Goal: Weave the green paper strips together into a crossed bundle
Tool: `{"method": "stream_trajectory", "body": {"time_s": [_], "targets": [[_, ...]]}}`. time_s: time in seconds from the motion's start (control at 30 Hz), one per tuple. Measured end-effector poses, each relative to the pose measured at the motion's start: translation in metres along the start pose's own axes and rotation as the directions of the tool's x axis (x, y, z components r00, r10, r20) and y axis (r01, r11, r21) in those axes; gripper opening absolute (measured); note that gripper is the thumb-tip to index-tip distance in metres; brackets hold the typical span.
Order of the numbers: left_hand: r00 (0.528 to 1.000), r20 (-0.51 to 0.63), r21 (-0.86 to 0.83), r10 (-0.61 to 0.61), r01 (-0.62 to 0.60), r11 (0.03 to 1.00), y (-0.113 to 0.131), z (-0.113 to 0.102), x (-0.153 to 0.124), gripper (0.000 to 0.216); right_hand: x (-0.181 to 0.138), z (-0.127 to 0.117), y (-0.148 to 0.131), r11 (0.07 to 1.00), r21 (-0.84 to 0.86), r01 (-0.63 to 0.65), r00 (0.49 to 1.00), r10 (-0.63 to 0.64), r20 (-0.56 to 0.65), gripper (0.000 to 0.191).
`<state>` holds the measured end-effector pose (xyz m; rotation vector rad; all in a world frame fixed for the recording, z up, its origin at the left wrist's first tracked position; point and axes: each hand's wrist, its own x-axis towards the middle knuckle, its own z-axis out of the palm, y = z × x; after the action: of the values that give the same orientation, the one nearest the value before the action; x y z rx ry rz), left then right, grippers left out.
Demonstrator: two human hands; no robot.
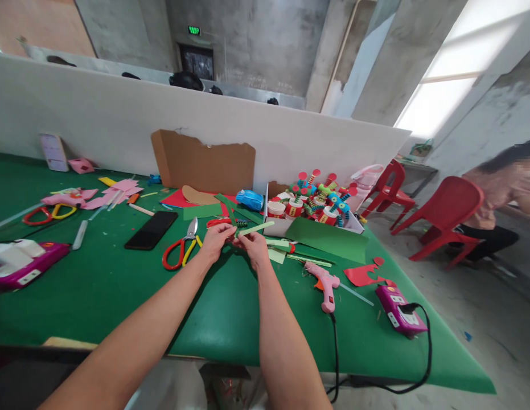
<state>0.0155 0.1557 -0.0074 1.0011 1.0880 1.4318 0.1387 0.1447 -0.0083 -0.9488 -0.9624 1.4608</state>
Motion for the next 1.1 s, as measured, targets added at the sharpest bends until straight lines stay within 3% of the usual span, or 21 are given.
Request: {"method": "stream_trajectory", "body": {"time_s": [0.17,0.27,0.4,1.1], "targets": [[0.997,0.031,-0.029,-0.072,0.073,0.997,-0.0009,0.0023,-0.0016,0.041,0.0032,0.0,-0.0009,0.997,0.054,0.051,0.993,-0.045,-0.112,0.025],[0.992,0.105,0.018,-0.068,0.067,0.998,-0.0033,0.0039,-0.0027,0.041,0.0036,0.0014,-0.0009,0.995,0.073,0.069,0.989,-0.058,-0.138,0.025],[0.993,0.101,0.043,-0.053,0.049,0.998,-0.0066,0.0054,-0.0027,0.038,0.0032,0.0029,0.0,0.994,0.077,0.083,0.982,-0.068,-0.176,0.023],[0.997,0.071,0.008,-0.03,0.029,1.0,-0.0091,0.0088,-0.0024,0.037,0.0013,0.0034,-0.0028,0.993,0.089,0.079,0.986,-0.065,-0.155,0.03]]}}
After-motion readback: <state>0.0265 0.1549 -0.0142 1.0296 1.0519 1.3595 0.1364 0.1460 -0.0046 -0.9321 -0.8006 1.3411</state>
